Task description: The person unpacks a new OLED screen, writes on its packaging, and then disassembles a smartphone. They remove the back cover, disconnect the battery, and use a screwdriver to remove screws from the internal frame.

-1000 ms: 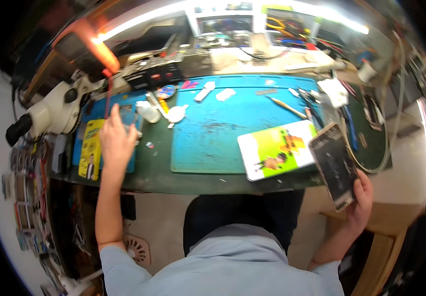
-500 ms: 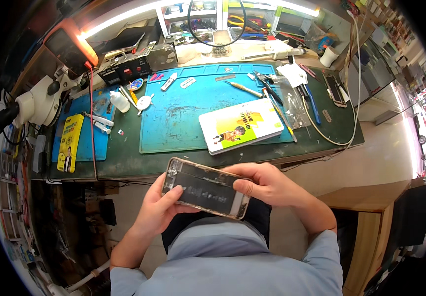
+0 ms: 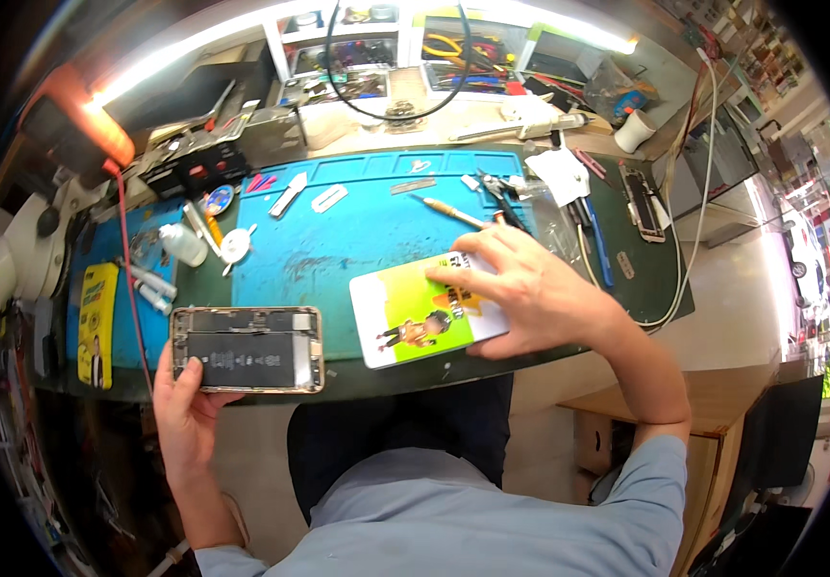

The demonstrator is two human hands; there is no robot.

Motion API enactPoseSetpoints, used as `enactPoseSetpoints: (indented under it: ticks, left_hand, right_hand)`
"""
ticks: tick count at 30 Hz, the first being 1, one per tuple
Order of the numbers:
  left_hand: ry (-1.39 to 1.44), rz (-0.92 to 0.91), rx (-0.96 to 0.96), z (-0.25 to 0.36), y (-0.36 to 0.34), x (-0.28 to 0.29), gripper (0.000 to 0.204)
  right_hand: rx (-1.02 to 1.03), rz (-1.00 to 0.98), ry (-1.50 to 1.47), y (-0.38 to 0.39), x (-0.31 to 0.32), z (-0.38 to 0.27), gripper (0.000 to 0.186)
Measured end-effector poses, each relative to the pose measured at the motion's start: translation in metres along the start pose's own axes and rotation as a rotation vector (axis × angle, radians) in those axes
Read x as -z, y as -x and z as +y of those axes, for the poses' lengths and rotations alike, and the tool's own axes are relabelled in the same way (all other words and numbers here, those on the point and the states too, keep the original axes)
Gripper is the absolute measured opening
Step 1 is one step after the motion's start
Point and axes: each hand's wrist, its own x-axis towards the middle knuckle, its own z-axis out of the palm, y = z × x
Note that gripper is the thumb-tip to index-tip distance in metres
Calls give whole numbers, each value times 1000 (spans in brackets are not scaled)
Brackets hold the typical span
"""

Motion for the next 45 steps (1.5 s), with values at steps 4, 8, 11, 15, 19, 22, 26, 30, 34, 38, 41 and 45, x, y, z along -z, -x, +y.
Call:
enactPoseSetpoints:
  ticks: [4,8,11,15,19,22,26,30,34,38,41,45]
  left_hand:
    - [-58,-64,0,1,-19,-11,57]
    - [-36,-170,86,-7,-28,-43,63]
    - [-32,-264,111,-16,-33,-67,67]
    - [-81,-312,116,-20,-30,-70,73]
    - [-241,-418,36,-21,-32,-57,86]
    - [-433,-420,122,-5,-31,-49,95]
    - [-648,-437,85,2,-35,-41,97]
    - [-928,-452,12,10,-39,-42,91]
    - [-1044,-505,-60,9,-46,-44,92]
    - [-1205,-567,-105,7,-59,-48,92]
    - [-1324,-601,-103,10,-69,-57,92]
    - [-1400,-627,-171,8,-78,-61,94]
  right_hand:
    - [-156,155,-30,23,26,4,84]
    - [-610,333,43,79,44,27,83]
    - [-992,481,116,119,33,55,81]
    - [-1164,441,232,134,10,82,81]
    - [-1014,461,518,126,-13,87,75]
    - [-524,522,83,52,2,33,35]
    - [-170,500,50,-25,-40,10,26]
    - [-223,438,155,-55,-55,12,29]
    - [-173,473,297,-58,-62,14,31]
    - [-137,478,307,-65,-58,13,28]
    - [-184,578,169,-90,-46,23,23]
    - [-362,729,271,-134,-41,82,13]
